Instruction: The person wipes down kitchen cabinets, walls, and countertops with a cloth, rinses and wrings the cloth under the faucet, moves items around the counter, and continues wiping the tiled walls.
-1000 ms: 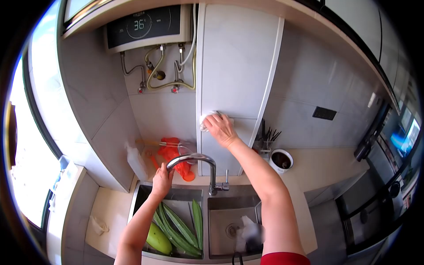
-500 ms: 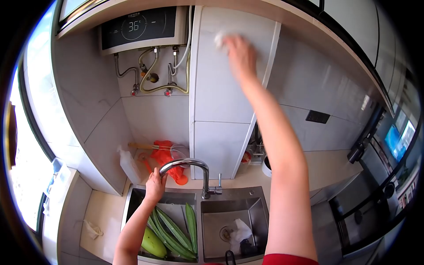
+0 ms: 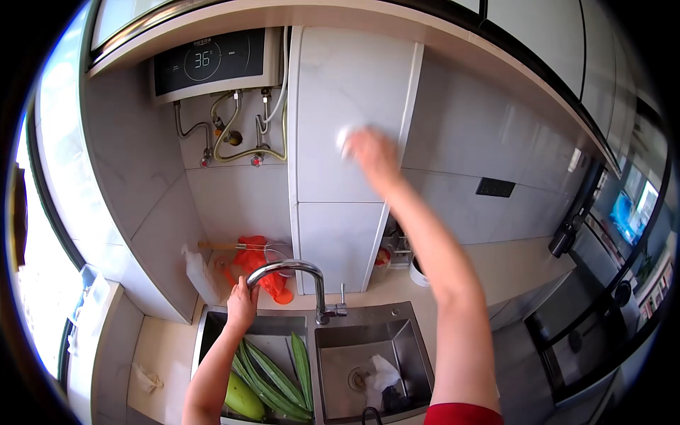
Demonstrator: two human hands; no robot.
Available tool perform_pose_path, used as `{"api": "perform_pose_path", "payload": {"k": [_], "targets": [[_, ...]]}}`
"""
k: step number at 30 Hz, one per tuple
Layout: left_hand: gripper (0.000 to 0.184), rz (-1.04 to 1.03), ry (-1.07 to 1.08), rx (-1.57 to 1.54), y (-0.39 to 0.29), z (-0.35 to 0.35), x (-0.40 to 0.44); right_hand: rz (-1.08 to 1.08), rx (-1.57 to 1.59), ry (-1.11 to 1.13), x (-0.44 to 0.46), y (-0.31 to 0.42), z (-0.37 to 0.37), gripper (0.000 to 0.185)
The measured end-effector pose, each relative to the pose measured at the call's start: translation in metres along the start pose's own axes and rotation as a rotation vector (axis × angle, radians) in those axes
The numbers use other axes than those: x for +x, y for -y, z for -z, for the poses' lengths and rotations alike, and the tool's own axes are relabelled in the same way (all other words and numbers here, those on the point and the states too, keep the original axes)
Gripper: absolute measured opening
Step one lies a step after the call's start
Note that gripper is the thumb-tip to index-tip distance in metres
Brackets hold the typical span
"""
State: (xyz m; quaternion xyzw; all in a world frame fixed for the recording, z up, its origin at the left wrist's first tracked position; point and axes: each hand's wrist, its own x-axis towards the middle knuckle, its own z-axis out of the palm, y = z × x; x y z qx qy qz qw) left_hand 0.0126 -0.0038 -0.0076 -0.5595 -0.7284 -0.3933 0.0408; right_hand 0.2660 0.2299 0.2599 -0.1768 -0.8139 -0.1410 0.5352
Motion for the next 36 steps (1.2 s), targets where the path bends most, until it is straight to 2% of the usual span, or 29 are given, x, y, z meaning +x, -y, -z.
{"api": "perform_pose_path", "payload": {"k": [1, 3, 4, 6, 8, 10, 12, 13, 15, 16, 17, 19, 20, 22, 24, 27, 28, 30, 31, 33, 34, 36], "targets": [[0.026, 0.008, 0.004, 0.003, 0.000, 0.000, 0.002, -0.043, 0.049, -0.166, 0.037, -0.006, 0.016, 0.019], [0.026, 0.016, -0.008, 0.008, 0.000, -0.002, 0.001, 0.067, -0.468, -0.203, 0.097, -0.028, 0.046, 0.021], [0.027, 0.022, -0.004, 0.013, 0.000, -0.002, 0.002, 0.060, -0.470, -0.195, 0.100, -0.028, 0.048, 0.021], [0.031, 0.011, 0.003, 0.026, 0.003, -0.007, 0.003, 0.114, -0.446, -0.263, 0.101, -0.030, 0.047, 0.036], [0.035, 0.001, -0.011, 0.035, 0.002, -0.007, 0.003, 0.123, -0.415, -0.250, 0.054, -0.041, 0.026, 0.020], [0.035, 0.011, -0.005, 0.044, 0.003, -0.006, 0.002, -0.089, -0.145, -0.137, -0.025, -0.039, -0.003, 0.019], [0.034, -0.009, -0.032, 0.045, 0.004, -0.010, 0.001, -0.224, -0.124, 0.000, -0.123, -0.035, -0.029, 0.020], [0.034, -0.014, -0.032, 0.045, 0.005, -0.010, 0.000, -0.328, -0.090, 0.106, -0.151, -0.002, -0.023, 0.022], [0.034, 0.070, 0.013, 0.028, 0.002, -0.009, 0.001, -0.302, -0.229, 0.340, -0.222, -0.001, -0.034, 0.023], [0.032, 0.064, -0.018, 0.023, 0.003, -0.010, 0.000, -0.248, -0.225, 0.366, -0.237, -0.001, -0.033, 0.027], [0.030, 0.051, -0.035, 0.021, 0.003, -0.011, 0.000, -0.278, -0.220, 0.405, -0.230, 0.002, -0.028, 0.031], [0.029, 0.061, -0.021, 0.033, 0.004, -0.010, 0.000, -0.276, -0.177, 0.313, -0.192, 0.000, -0.025, 0.026], [0.029, 0.035, -0.035, 0.031, 0.004, -0.009, 0.000, -0.297, -0.184, 0.061, -0.158, -0.010, -0.022, 0.032], [0.028, 0.049, -0.024, 0.007, 0.001, -0.006, -0.002, -0.297, -0.166, -0.338, -0.048, -0.007, 0.012, 0.033], [0.028, 0.059, -0.028, 0.011, 0.000, -0.006, -0.002, -0.302, -0.207, -0.662, 0.062, -0.005, 0.037, 0.035], [0.027, 0.055, -0.058, 0.010, 0.007, -0.015, -0.001, -0.529, -0.297, -0.713, 0.152, -0.004, 0.010, 0.025], [0.027, 0.029, -0.068, 0.005, 0.003, -0.009, -0.001, -0.598, -0.020, -0.527, 0.161, 0.020, 0.001, 0.023], [0.027, 0.022, -0.059, -0.020, -0.001, -0.009, 0.002, -0.316, -0.069, -0.440, 0.171, 0.067, -0.046, 0.021], [0.027, 0.015, -0.042, -0.015, 0.001, -0.006, 0.000, 0.008, -0.377, -0.526, 0.160, 0.079, -0.073, 0.020], [0.027, 0.031, -0.045, -0.020, 0.001, -0.003, -0.003, 0.018, -0.345, -0.435, 0.156, 0.083, -0.063, 0.021], [0.027, 0.032, -0.028, -0.019, -0.006, 0.005, -0.008, 0.035, -0.110, -0.310, 0.146, 0.082, -0.040, 0.020], [0.026, 0.015, -0.009, -0.004, -0.007, 0.006, -0.004, 0.194, -0.114, -0.294, 0.139, 0.042, -0.008, 0.019]]}}
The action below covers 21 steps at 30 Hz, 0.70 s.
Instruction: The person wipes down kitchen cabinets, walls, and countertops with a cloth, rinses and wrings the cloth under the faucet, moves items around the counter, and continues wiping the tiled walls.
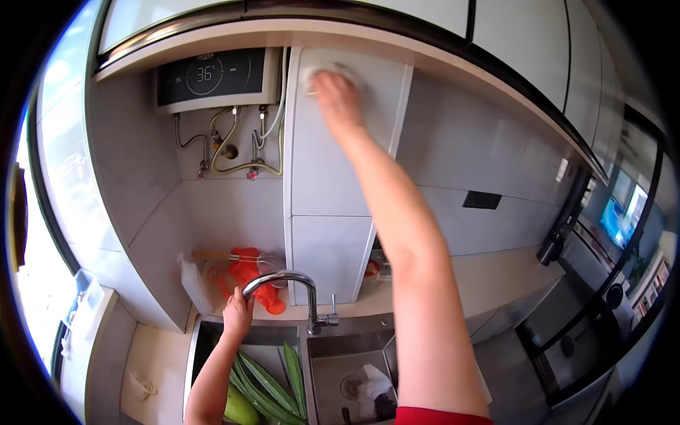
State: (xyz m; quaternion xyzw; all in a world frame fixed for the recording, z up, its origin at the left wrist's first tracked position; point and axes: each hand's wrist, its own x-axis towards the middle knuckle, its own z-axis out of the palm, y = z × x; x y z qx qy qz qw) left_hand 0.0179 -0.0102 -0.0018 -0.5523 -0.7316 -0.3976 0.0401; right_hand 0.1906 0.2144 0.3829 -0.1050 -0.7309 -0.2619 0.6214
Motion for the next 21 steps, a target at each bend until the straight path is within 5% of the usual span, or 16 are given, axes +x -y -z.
{"api": "perform_pose_path", "payload": {"k": [1, 3, 5, 7, 10, 11, 13, 15, 19, 21], "targets": [[0.026, -0.007, -0.005, 0.000, 0.002, -0.003, -0.001, -0.328, 0.033, 0.022, 0.001, -0.021, 0.019, 0.023], [0.025, 0.022, -0.037, 0.049, 0.004, -0.007, -0.003, -0.519, 0.136, -0.092, 0.000, -0.064, 0.051, 0.027], [0.025, 0.036, -0.054, 0.044, 0.008, -0.013, -0.003, -0.350, -0.257, -0.099, -0.007, -0.071, 0.046, 0.025], [0.027, 0.042, -0.070, 0.020, 0.004, -0.014, 0.000, -0.529, 0.290, -0.164, -0.021, -0.045, 0.016, 0.025], [0.025, 0.057, -0.037, 0.019, -0.003, -0.012, 0.000, 0.115, -0.290, 0.268, -0.027, 0.000, 0.005, 0.032], [0.024, 0.068, -0.009, 0.045, 0.004, -0.009, -0.001, 0.105, -0.276, 0.261, -0.016, -0.002, 0.010, 0.032], [0.026, 0.065, 0.023, 0.044, 0.002, -0.005, -0.005, -0.419, 0.067, 0.144, -0.001, -0.012, 0.024, 0.028], [0.027, 0.088, 0.054, 0.049, -0.001, 0.001, -0.006, -0.245, -0.271, -0.005, -0.018, -0.047, 0.024, 0.028], [0.028, 0.058, 0.030, 0.014, -0.004, 0.004, -0.011, -0.333, -0.506, 0.052, -0.033, -0.023, -0.001, 0.033], [0.028, 0.058, 0.027, 0.025, -0.004, 0.006, -0.011, 0.034, -0.396, 0.159, -0.034, -0.011, -0.011, 0.035]]}}
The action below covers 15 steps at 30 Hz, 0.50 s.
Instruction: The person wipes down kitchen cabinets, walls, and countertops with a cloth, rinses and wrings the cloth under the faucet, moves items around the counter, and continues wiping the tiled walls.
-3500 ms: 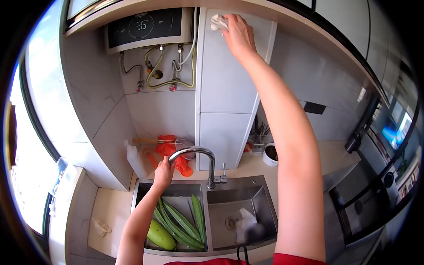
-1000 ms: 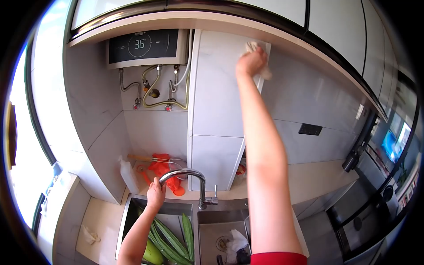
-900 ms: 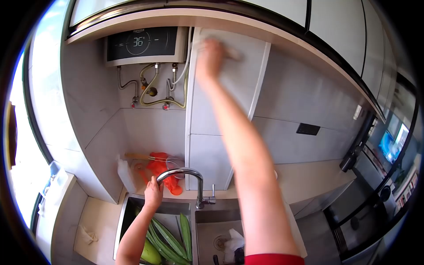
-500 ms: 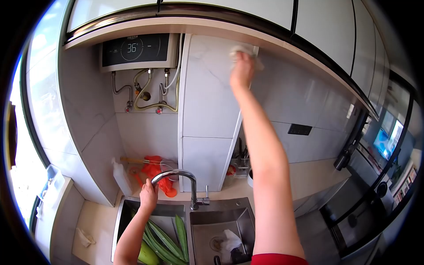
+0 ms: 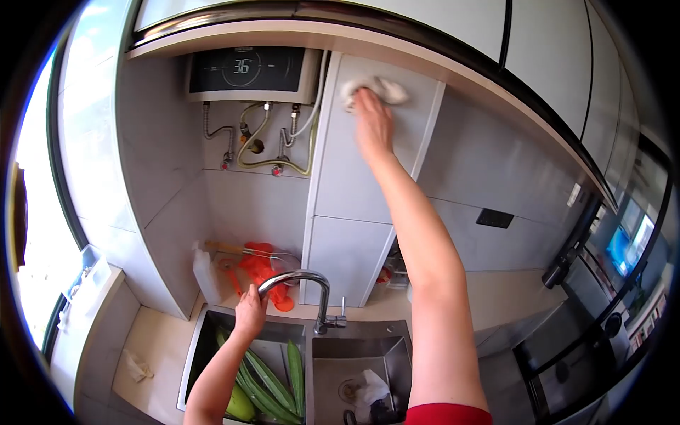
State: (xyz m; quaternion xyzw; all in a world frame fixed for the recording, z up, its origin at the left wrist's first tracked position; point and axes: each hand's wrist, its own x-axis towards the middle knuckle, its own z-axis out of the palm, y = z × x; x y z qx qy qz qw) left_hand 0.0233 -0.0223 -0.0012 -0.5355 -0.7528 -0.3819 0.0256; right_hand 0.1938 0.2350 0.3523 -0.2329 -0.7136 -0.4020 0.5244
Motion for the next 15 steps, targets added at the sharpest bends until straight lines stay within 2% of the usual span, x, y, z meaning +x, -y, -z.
{"api": "perform_pose_path", "payload": {"k": [4, 6, 10, 12, 15], "targets": [[0.028, -0.065, -0.070, 0.040, 0.004, -0.006, 0.001, 0.115, -0.160, 0.169, 0.016, -0.048, 0.037, 0.035], [0.028, -0.033, -0.038, 0.030, 0.001, -0.003, 0.006, -0.081, -0.166, 0.255, 0.025, -0.076, 0.056, 0.033], [0.027, -0.036, -0.023, 0.037, 0.005, -0.005, 0.005, -0.049, -0.146, 0.185, 0.016, -0.078, 0.047, 0.032], [0.027, -0.045, -0.016, 0.024, 0.006, -0.004, 0.001, -0.456, -0.132, 0.033, -0.003, -0.069, 0.038, 0.035], [0.027, -0.024, -0.020, 0.009, 0.001, -0.002, 0.005, -0.382, -0.262, 0.001, -0.052, -0.067, 0.030, 0.037]]}}
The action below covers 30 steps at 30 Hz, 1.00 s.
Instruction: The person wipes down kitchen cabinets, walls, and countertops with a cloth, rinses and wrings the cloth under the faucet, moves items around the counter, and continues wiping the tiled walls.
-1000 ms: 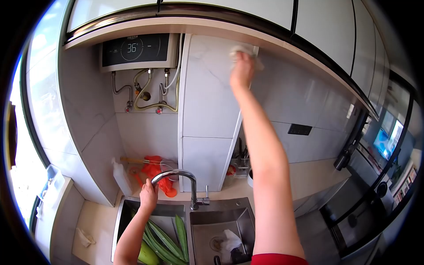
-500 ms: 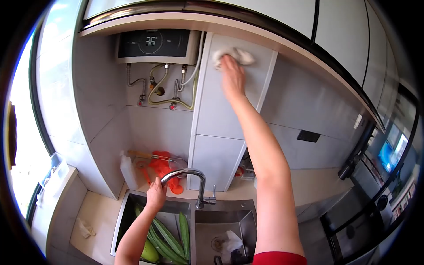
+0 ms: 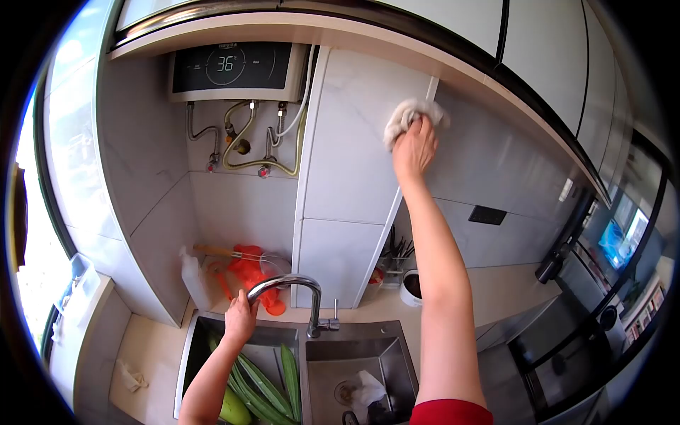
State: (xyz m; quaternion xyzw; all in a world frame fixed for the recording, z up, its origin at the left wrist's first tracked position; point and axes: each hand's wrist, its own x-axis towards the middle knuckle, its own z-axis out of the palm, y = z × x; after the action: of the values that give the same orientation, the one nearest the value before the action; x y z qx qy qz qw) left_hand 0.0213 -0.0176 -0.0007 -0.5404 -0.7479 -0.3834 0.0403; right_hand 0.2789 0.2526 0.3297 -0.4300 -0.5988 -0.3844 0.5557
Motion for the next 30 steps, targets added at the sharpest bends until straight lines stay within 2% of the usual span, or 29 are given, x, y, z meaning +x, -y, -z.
{"api": "perform_pose_path", "payload": {"k": [3, 5, 7, 9, 12, 15, 16, 17, 19, 21, 23, 25, 27, 29, 30], "targets": [[0.033, -0.003, 0.072, -0.026, 0.006, -0.002, 0.002, 0.076, -0.065, -0.002, 0.017, -0.009, -0.001, 0.040], [0.034, 0.006, 0.074, -0.030, 0.005, -0.004, 0.003, 0.274, -0.105, -0.102, 0.058, -0.013, 0.006, 0.042], [0.037, -0.019, -0.006, -0.003, 0.009, -0.010, 0.004, 0.241, -0.106, -0.077, 0.061, -0.010, 0.004, 0.041], [0.026, -0.013, -0.008, -0.013, 0.005, -0.007, 0.010, 0.218, -0.100, -0.085, 0.065, -0.007, 0.008, 0.041], [0.026, -0.024, -0.001, -0.040, 0.009, -0.006, 0.011, 0.145, -0.108, 0.130, 0.042, -0.015, 0.010, 0.039], [0.026, -0.047, -0.011, -0.044, 0.010, -0.010, 0.010, 0.211, 0.001, 0.046, 0.006, -0.013, 0.015, 0.037], [0.026, -0.055, -0.021, -0.033, 0.012, -0.011, 0.009, 0.184, -0.026, 0.140, 0.015, -0.012, 0.019, 0.039], [0.026, -0.053, -0.019, -0.030, 0.012, -0.011, 0.008, 0.182, -0.023, 0.143, 0.034, -0.012, 0.018, 0.039], [0.026, -0.018, 0.004, -0.030, 0.010, -0.009, 0.009, 0.405, -0.047, 0.046, 0.071, -0.016, 0.009, 0.044], [0.026, -0.039, -0.022, -0.020, 0.007, -0.006, 0.012, 0.323, 0.019, 0.093, 0.066, -0.009, 0.011, 0.045], [0.026, -0.046, 0.014, -0.021, 0.011, -0.008, 0.020, 0.244, 0.080, 0.125, 0.040, -0.005, 0.003, 0.047], [0.027, -0.030, 0.048, -0.007, 0.012, -0.011, 0.025, 0.246, 0.063, 0.056, -0.017, -0.008, -0.009, 0.045], [0.026, -0.038, 0.035, -0.010, 0.013, -0.015, 0.029, 0.247, 0.044, 0.126, -0.093, -0.017, -0.015, 0.041], [0.025, -0.050, 0.022, -0.012, 0.014, -0.020, 0.032, 0.235, 0.056, 0.297, -0.185, -0.019, -0.006, 0.038], [0.025, -0.037, 0.017, -0.018, 0.015, -0.022, 0.033, 0.047, 0.180, 0.486, -0.230, -0.010, 0.009, 0.038]]}}
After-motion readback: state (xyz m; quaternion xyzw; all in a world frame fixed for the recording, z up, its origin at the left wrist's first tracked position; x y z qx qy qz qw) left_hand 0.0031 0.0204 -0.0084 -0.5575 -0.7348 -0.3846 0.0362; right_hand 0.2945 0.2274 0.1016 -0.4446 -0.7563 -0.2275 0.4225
